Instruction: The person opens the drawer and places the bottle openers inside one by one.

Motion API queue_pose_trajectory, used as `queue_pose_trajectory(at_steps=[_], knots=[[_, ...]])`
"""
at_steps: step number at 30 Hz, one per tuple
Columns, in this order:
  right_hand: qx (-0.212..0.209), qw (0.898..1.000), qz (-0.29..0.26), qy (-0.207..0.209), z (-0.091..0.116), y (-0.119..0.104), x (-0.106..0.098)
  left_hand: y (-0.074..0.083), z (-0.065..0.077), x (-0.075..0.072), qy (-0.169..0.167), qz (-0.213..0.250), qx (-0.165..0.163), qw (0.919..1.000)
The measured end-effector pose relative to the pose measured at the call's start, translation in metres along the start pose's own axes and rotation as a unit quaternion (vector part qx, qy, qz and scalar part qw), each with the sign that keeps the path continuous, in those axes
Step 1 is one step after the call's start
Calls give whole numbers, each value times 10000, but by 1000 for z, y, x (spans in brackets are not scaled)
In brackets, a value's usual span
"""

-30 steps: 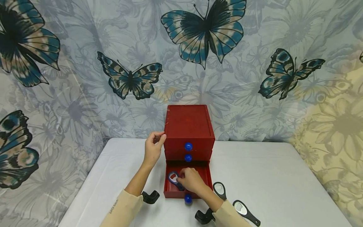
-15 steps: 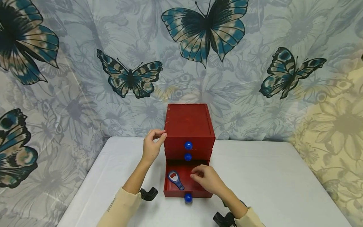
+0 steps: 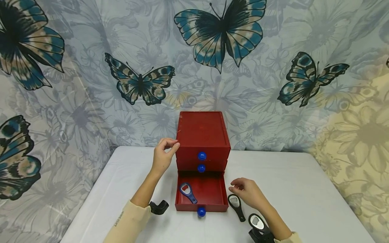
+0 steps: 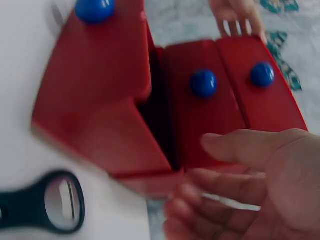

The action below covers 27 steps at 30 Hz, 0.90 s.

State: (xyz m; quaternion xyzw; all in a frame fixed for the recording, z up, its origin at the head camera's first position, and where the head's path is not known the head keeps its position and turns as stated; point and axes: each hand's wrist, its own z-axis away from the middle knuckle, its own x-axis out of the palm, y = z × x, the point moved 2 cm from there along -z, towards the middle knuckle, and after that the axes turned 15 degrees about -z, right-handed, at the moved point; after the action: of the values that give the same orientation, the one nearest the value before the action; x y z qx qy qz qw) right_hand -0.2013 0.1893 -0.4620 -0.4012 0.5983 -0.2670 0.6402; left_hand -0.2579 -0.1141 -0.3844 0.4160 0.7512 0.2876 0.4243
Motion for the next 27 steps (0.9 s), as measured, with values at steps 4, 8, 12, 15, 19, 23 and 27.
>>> queue_pose_trajectory(at_steps=[4, 8, 12, 15, 19, 23, 27], knots=[[416, 9985, 347, -5, 0, 10, -6, -1, 1, 0, 13, -71, 124, 9999], [801, 9945, 659, -119, 2, 21, -3, 1, 2, -1, 45, -36, 216, 9998], [1059, 9893, 989, -181, 5, 32, 6, 2, 3, -2, 63, 10, 238, 9997], [1128, 9857, 1241, -158, 8, 37, 14, 1, 3, -1, 44, 57, 192, 9998], [1135, 9836, 1396, -76, 13, 42, 22, 1, 3, 0, 29, 105, 160, 9998], [1144, 9846, 1325, 23, 16, 43, 29, 3, 3, -1, 41, 123, 181, 9998], [971, 9852, 1410, 102, 17, 42, 33, 3, 3, -1, 55, 127, 196, 9997]])
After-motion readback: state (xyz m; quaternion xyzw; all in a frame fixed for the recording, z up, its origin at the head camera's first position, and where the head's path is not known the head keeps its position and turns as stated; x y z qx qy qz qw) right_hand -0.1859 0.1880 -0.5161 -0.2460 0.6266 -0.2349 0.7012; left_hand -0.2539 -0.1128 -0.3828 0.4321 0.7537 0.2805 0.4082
